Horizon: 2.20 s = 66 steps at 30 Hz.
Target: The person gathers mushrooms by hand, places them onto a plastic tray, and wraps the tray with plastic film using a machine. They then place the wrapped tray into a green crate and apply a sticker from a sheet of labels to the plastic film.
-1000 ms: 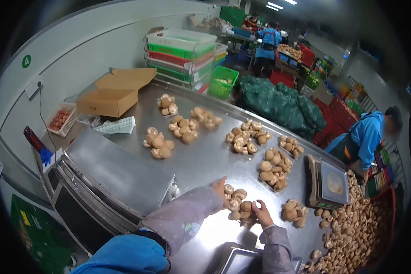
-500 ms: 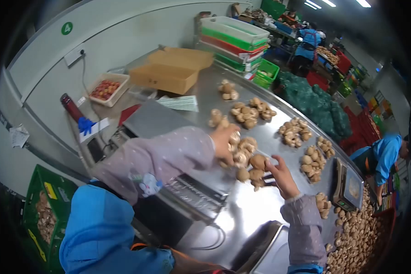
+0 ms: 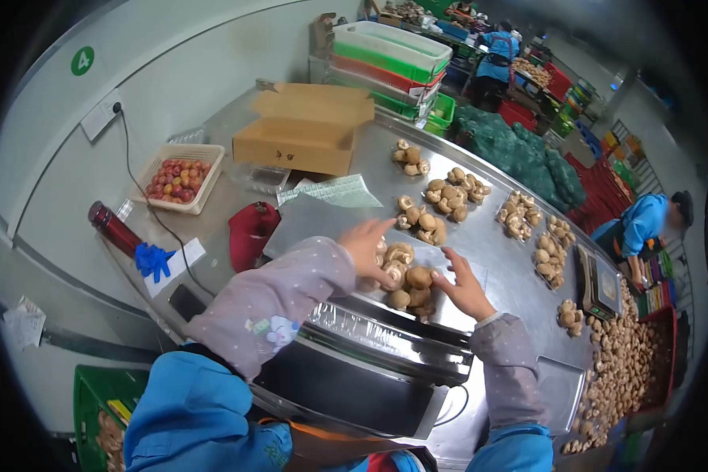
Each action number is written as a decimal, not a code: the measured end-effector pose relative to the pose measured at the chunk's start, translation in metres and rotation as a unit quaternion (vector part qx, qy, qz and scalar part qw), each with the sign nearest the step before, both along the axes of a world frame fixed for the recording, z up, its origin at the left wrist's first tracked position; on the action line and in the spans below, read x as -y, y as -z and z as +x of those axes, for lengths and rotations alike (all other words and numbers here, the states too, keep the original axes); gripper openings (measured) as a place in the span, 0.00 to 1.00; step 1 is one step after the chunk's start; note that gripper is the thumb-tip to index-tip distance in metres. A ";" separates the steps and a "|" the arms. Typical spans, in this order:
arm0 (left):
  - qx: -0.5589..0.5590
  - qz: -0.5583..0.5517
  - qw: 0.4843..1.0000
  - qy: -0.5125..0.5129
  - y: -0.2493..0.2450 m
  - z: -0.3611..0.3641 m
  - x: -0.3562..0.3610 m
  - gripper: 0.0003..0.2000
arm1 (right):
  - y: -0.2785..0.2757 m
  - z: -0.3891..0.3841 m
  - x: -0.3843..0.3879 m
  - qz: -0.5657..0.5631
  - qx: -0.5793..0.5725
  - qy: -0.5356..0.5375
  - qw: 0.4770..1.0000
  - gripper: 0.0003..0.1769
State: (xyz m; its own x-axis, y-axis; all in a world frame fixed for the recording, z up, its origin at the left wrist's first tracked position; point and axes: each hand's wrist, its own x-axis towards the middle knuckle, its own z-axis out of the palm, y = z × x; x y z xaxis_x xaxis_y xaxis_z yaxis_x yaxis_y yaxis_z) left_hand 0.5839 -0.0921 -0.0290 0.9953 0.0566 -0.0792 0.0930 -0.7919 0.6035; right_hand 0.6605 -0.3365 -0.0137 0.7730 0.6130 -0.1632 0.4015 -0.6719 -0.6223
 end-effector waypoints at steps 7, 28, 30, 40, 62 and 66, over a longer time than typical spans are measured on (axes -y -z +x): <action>0.147 -0.100 0.972 0.151 0.028 0.005 0.007 0.37 | 0.030 -0.023 -0.048 0.103 0.136 -0.040 0.985 0.28; 0.235 0.023 0.943 0.235 0.020 -0.010 0.016 0.34 | -0.004 -0.137 0.021 0.025 0.110 -0.352 0.929 0.27; 0.222 -0.004 0.950 0.221 0.016 -0.009 0.016 0.34 | 0.008 -0.153 0.028 -0.003 0.132 -0.349 0.928 0.25; 0.154 -0.222 0.958 0.093 0.019 -0.002 0.020 0.30 | 0.063 -0.250 0.104 -0.037 0.128 -0.168 0.977 0.23; 0.272 -0.048 0.959 0.063 0.004 -0.010 0.028 0.17 | 0.170 -0.331 0.223 0.010 -0.005 0.364 0.931 0.27; 0.200 -0.173 0.964 0.019 0.009 -0.020 0.023 0.10 | 0.090 -0.246 0.222 0.262 0.023 0.432 0.863 0.25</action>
